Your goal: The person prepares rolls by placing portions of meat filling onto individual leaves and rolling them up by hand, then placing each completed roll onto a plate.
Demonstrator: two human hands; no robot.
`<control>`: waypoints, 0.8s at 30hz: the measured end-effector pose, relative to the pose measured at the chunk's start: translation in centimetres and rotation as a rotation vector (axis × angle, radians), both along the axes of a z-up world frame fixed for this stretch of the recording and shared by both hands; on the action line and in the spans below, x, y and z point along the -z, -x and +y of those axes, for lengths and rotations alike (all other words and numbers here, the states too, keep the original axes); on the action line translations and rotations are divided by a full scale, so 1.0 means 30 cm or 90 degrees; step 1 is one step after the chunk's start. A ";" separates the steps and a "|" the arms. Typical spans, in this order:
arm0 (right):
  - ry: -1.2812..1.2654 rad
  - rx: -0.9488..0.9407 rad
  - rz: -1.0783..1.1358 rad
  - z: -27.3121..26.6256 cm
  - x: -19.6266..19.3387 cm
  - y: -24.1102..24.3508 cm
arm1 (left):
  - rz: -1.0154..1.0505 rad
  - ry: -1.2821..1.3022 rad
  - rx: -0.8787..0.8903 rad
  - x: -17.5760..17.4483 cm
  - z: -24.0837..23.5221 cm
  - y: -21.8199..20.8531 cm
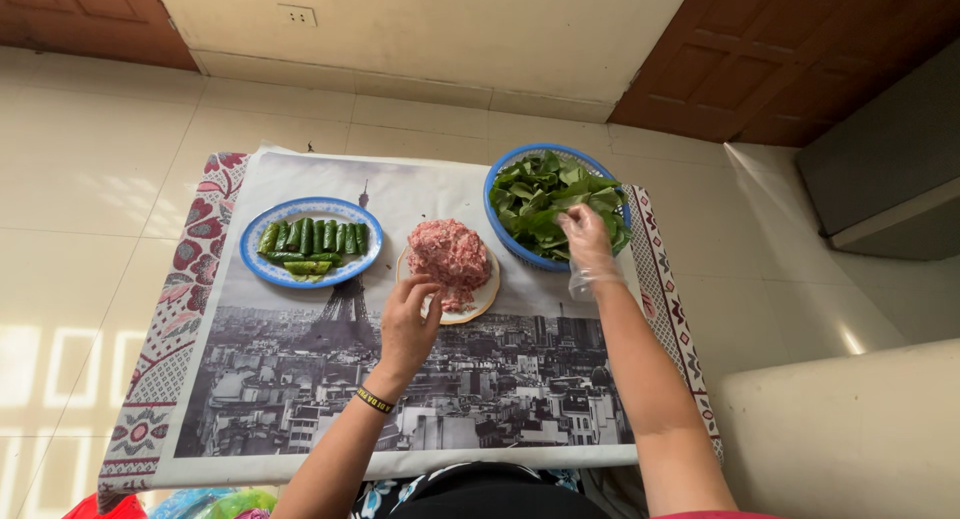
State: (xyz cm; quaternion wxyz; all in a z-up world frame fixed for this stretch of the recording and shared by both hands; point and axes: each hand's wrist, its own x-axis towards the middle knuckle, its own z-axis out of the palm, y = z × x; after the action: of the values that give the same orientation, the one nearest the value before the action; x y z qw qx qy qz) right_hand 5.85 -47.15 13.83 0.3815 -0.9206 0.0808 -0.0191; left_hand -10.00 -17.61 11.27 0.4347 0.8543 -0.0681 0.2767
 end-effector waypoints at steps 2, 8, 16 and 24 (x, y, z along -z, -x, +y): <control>-0.160 0.038 0.043 0.003 -0.036 0.058 | -0.002 0.042 0.030 -0.045 -0.027 0.014; -0.282 -0.028 -0.031 0.083 -0.066 0.209 | -0.093 0.088 0.166 -0.158 -0.160 0.038; -0.519 -0.141 -0.092 0.178 0.071 0.418 | -0.010 0.055 0.179 -0.120 -0.270 0.043; -0.255 -0.244 -0.227 0.105 0.168 0.447 | 0.304 0.401 0.222 0.057 -0.247 -0.001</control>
State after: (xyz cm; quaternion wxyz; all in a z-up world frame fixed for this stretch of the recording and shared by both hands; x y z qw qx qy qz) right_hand -7.57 -43.99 8.78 0.5596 -0.8080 -0.1600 -0.0915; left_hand -9.97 -25.00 9.55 0.7182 0.6955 -0.0208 0.0011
